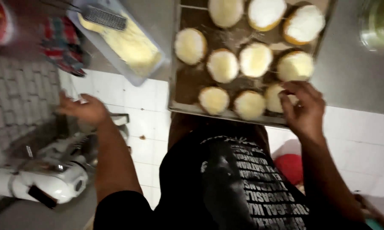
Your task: Grating a block of cheese over cream-topped buns on a baking tray.
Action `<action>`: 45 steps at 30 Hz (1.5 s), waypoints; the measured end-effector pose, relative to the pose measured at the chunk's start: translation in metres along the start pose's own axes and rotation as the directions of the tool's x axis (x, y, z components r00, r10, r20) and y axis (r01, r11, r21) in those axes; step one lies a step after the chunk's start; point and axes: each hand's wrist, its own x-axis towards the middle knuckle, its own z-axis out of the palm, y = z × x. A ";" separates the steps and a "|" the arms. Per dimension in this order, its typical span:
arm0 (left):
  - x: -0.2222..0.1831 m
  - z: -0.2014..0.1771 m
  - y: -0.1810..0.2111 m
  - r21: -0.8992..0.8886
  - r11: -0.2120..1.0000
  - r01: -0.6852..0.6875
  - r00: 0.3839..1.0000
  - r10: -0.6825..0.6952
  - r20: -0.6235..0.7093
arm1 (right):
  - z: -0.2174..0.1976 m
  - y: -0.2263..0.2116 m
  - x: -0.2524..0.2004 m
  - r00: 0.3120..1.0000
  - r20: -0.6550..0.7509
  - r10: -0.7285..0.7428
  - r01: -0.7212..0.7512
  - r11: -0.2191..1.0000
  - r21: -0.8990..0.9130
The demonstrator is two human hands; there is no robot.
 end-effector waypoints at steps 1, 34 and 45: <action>0.009 0.006 0.038 0.046 0.976 -0.212 0.963 0.201 0.178 | 0.009 -0.016 0.008 0.998 -0.030 -0.059 0.059 0.998 -0.016; 0.067 0.101 0.080 -0.484 0.467 -0.740 0.093 0.784 0.614 | 0.183 -0.050 -0.107 0.890 -0.340 0.303 -0.452 0.687 -0.569; 0.065 0.096 0.092 -0.506 0.498 -0.704 0.092 0.771 0.630 | 0.201 -0.052 -0.109 0.770 -0.507 0.387 -0.602 0.706 -0.374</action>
